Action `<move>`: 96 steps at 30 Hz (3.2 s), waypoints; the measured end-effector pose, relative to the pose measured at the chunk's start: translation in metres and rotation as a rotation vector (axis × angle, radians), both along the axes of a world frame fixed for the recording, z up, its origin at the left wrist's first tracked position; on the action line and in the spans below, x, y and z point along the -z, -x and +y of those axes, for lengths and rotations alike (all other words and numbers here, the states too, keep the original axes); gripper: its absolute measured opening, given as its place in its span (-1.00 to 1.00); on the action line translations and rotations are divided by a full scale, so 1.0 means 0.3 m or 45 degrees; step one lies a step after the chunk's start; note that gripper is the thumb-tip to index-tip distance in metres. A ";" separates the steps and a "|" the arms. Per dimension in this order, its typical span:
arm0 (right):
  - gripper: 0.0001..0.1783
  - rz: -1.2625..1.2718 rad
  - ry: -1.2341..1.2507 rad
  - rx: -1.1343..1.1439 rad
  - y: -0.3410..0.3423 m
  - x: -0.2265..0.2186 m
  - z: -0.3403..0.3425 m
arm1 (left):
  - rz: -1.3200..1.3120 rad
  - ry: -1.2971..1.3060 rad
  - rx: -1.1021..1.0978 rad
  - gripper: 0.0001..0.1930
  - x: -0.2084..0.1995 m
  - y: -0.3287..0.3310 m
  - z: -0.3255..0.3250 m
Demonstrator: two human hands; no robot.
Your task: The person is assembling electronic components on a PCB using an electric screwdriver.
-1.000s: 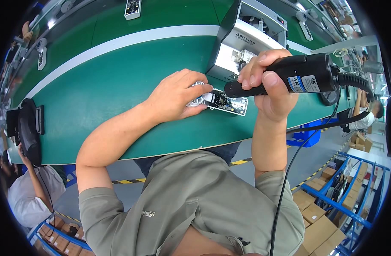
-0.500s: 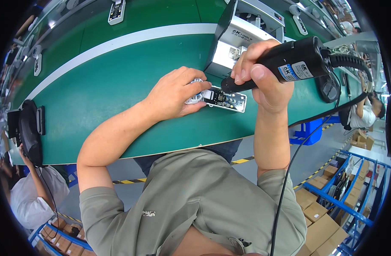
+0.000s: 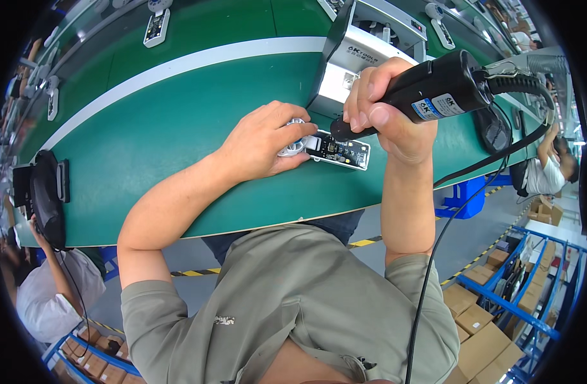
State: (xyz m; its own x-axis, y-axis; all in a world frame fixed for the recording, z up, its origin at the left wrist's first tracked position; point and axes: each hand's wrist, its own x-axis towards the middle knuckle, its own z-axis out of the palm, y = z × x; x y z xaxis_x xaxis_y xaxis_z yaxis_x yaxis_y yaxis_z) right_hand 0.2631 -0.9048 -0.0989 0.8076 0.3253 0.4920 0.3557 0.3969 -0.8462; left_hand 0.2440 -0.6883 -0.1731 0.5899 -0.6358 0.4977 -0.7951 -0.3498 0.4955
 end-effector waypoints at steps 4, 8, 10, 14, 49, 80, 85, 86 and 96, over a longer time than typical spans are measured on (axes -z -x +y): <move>-0.70 0.101 -0.125 0.058 0.020 -0.006 0.003 | 0.002 0.005 0.002 -0.60 0.003 -0.002 -0.001; -0.77 -0.079 -0.372 0.155 0.046 -0.098 -0.039 | 0.015 -0.056 -0.001 -0.59 0.015 0.004 0.003; -0.77 -0.148 -0.334 0.199 0.036 -0.116 -0.069 | 0.013 -0.054 -0.007 -0.59 0.019 0.004 0.006; -0.80 -0.359 -0.217 0.343 0.011 -0.123 -0.105 | 0.007 -0.047 -0.012 -0.59 0.025 0.001 0.007; -0.71 -0.044 0.023 0.238 0.234 -0.018 -0.180 | -0.021 -0.008 -0.039 -0.59 -0.011 0.018 0.003; -0.76 -0.445 0.000 0.322 0.075 -0.156 -0.081 | -0.048 0.035 -0.040 -0.62 -0.016 0.035 0.012; -0.74 -0.336 0.055 0.265 0.087 -0.156 -0.058 | -0.041 0.035 -0.026 -0.62 -0.018 0.031 0.015; -0.74 -0.296 0.024 0.225 0.100 -0.154 -0.052 | -0.038 0.032 -0.024 -0.62 -0.018 0.031 0.014; -0.66 -0.091 -0.193 0.128 0.180 -0.062 0.034 | -0.018 0.028 -0.035 -0.57 -0.016 0.035 0.018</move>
State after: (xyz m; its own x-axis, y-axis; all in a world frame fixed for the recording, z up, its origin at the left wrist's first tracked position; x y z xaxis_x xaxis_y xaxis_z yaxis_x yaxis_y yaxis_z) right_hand 0.2091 -0.8945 -0.0804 0.7932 0.1625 0.5868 0.4572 0.4776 -0.7502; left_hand 0.2334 -0.6830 -0.1683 0.5997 -0.6082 0.5200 -0.7923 -0.3603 0.4923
